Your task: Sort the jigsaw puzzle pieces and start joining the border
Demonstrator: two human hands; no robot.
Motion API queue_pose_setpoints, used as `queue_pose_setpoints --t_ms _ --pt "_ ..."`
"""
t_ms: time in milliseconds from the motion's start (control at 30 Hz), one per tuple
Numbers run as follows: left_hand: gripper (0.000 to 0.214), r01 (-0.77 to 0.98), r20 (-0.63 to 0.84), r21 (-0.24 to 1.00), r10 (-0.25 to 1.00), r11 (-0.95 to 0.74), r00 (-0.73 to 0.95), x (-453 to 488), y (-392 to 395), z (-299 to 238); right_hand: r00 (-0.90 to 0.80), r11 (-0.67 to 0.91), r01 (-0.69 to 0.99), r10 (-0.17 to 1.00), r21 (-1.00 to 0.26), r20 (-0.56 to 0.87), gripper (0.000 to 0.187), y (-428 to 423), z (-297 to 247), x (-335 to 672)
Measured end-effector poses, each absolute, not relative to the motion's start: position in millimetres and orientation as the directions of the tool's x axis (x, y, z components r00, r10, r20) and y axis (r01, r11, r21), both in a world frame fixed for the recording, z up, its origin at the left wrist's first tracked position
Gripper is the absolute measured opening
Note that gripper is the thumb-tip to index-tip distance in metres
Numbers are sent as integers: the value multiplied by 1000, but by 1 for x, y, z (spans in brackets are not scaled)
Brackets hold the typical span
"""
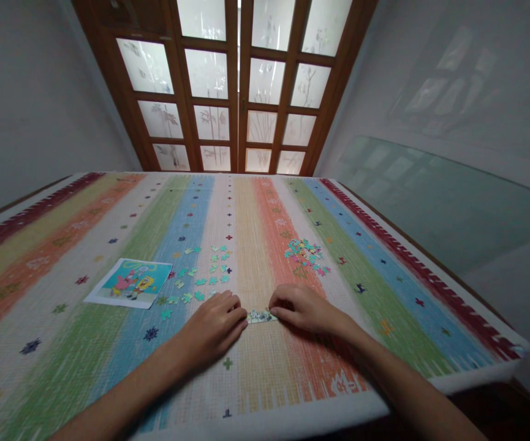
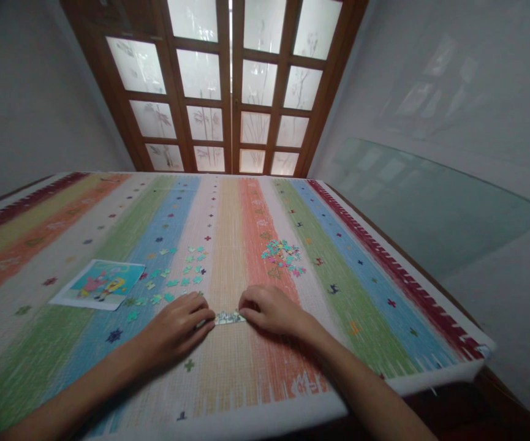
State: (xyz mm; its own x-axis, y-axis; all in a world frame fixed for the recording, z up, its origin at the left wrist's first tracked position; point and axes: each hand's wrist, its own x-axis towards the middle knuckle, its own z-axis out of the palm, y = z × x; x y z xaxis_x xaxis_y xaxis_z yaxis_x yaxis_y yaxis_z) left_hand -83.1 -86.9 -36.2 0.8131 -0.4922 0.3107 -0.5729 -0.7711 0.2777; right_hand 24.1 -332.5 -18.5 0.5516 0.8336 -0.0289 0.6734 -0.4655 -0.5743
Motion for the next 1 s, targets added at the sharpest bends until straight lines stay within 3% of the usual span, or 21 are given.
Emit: queue_pose_setpoints --t_ms 767,1000 --pt "14 -556 285 270 -486 -786 826 -84 -79 -21 443 -394 787 896 -475 -11 14 -338 -5 24" --pt "13 -545 258 283 -485 -789 836 -84 -79 -17 425 -384 775 904 -502 -36 5 -338 -7 24"
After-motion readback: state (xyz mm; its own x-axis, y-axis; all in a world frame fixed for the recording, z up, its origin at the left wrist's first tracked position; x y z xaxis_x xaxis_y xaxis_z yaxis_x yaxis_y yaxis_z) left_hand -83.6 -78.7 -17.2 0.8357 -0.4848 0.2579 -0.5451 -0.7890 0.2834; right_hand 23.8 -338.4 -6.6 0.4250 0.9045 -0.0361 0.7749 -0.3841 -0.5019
